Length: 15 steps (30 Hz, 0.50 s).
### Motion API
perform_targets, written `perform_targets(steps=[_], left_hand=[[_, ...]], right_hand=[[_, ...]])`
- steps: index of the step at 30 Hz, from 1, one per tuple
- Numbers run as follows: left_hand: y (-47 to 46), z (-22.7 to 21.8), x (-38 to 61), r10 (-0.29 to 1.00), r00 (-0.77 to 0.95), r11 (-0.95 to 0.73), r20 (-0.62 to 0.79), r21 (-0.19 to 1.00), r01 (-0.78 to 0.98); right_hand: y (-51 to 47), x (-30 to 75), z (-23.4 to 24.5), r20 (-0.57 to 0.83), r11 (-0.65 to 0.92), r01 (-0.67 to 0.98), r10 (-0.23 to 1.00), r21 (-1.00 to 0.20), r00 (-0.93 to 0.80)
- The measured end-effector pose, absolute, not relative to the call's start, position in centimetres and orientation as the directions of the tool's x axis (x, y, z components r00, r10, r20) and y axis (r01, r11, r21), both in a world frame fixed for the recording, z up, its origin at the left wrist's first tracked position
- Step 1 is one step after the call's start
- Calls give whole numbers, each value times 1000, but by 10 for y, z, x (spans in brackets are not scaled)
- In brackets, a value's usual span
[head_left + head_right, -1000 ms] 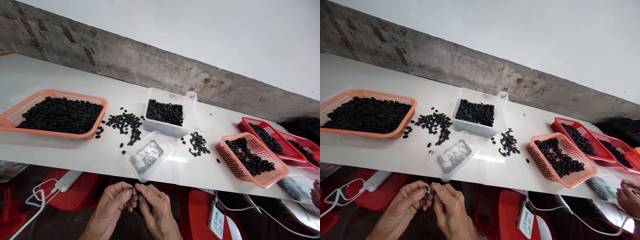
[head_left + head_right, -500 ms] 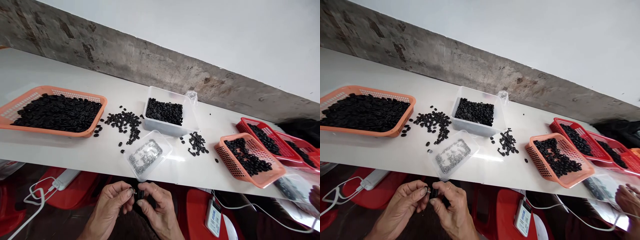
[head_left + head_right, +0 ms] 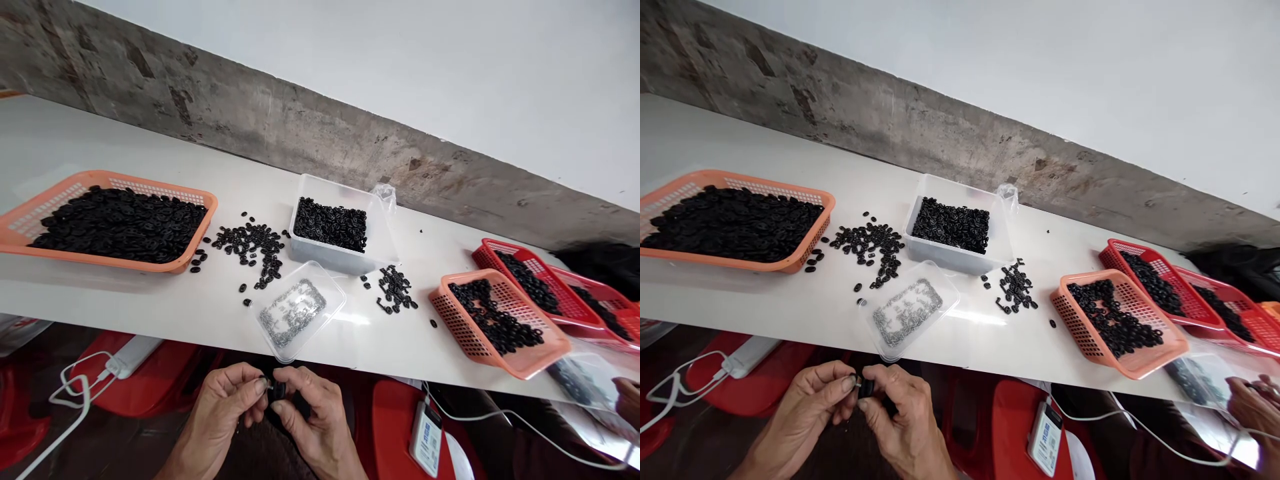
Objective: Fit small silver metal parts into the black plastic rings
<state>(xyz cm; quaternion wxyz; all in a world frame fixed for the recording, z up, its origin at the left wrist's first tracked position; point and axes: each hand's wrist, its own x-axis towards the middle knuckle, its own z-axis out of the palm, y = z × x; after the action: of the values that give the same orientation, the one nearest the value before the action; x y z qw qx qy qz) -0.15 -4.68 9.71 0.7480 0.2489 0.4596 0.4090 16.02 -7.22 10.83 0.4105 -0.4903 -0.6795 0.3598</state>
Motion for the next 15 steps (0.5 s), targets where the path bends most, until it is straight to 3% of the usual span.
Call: perform_targets(steps=[15], left_hand=[[-51,95,-4,846,230,533,-482,744,-403]], right_hand=[[-75,155,108,234,299,391,950,-870,-206]])
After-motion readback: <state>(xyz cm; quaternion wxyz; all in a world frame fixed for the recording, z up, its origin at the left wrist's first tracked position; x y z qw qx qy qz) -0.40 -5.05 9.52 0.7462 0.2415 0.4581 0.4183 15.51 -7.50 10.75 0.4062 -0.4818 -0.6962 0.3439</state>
